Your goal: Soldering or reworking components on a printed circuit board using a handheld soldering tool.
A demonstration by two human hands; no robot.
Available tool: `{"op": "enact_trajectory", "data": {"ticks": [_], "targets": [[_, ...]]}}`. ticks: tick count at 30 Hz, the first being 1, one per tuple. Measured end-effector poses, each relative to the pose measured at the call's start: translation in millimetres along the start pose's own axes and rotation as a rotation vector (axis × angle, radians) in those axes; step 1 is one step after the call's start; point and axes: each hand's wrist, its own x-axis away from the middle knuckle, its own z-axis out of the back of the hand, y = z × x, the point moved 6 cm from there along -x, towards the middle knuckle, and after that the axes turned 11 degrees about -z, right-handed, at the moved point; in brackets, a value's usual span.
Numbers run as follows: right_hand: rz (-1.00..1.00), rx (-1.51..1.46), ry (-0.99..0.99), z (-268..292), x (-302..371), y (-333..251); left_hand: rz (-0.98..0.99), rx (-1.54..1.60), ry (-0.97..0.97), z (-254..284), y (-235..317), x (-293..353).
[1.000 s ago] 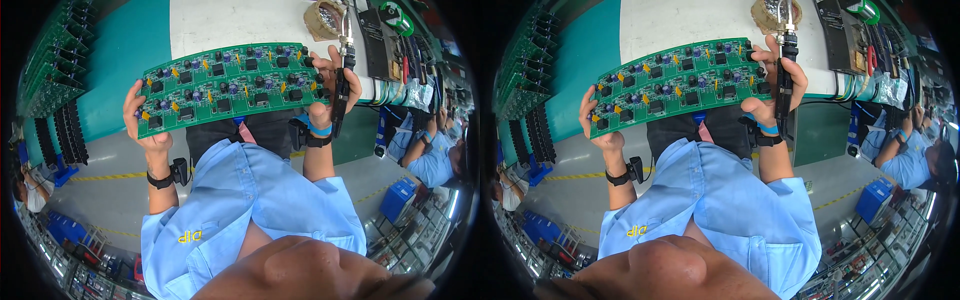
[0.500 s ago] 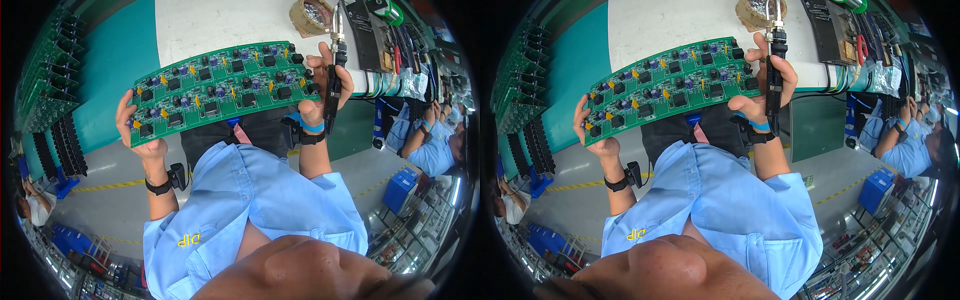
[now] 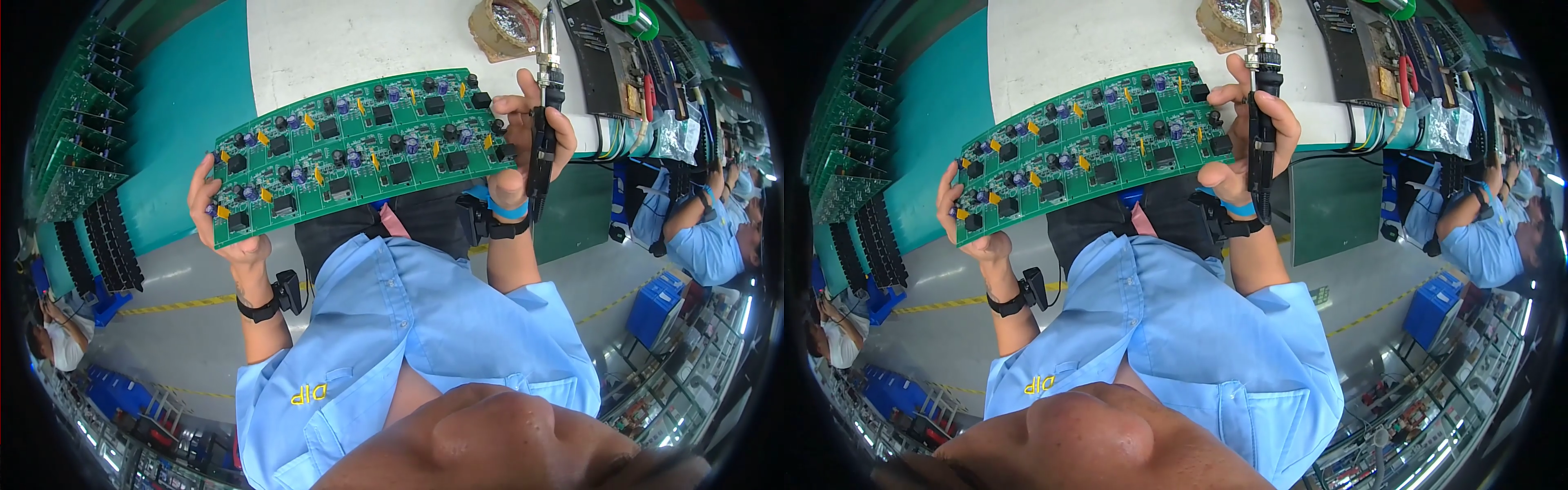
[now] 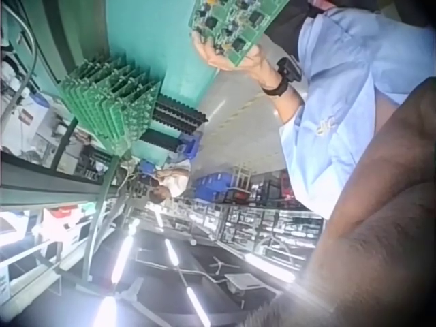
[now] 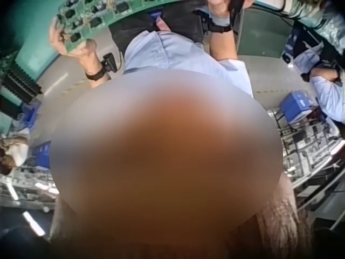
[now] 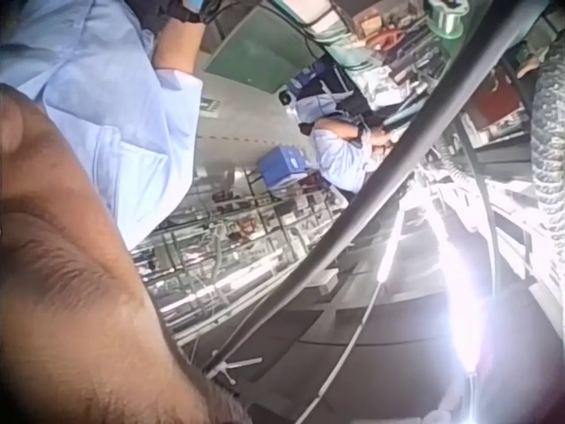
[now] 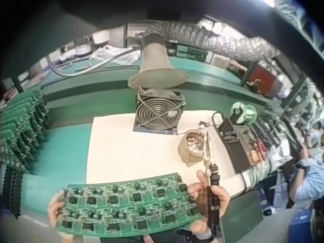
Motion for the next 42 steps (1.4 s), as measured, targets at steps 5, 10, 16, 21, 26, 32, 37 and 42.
{"op": "enact_trajectory", "data": {"ticks": [5, 10, 16, 21, 26, 32, 37, 42], "targets": [[0.025, 0.076, -0.042, -2, 1, -3, 0.024, 0.050, 0.017, -1, 0, -1], [0.033, 0.082, 0.001, -1, -1, -3, 0.084, 0.101, 0.038, -1, 4, -6], [0.039, 0.043, -0.027, -4, 0, -1, 0.113, 0.095, 0.013, 3, 4, -6], [0.007, 0.059, -0.012, -4, 0, -1, 0.108, 0.083, -0.001, 4, 7, -13], [-0.008, 0.068, 0.004, -6, 0, -3, 0.113, 0.096, -0.015, 4, 8, -11], [0.005, 0.160, 0.015, -9, -1, -6, 0.078, 0.080, 0.009, 3, 7, -9], [0.049, 0.169, 0.001, -11, 0, -5, 0.070, 0.092, -0.001, 3, 4, -4], [0.074, 0.082, -0.031, -4, 3, -1, 0.015, 0.057, -0.044, 5, 6, -2]]}}
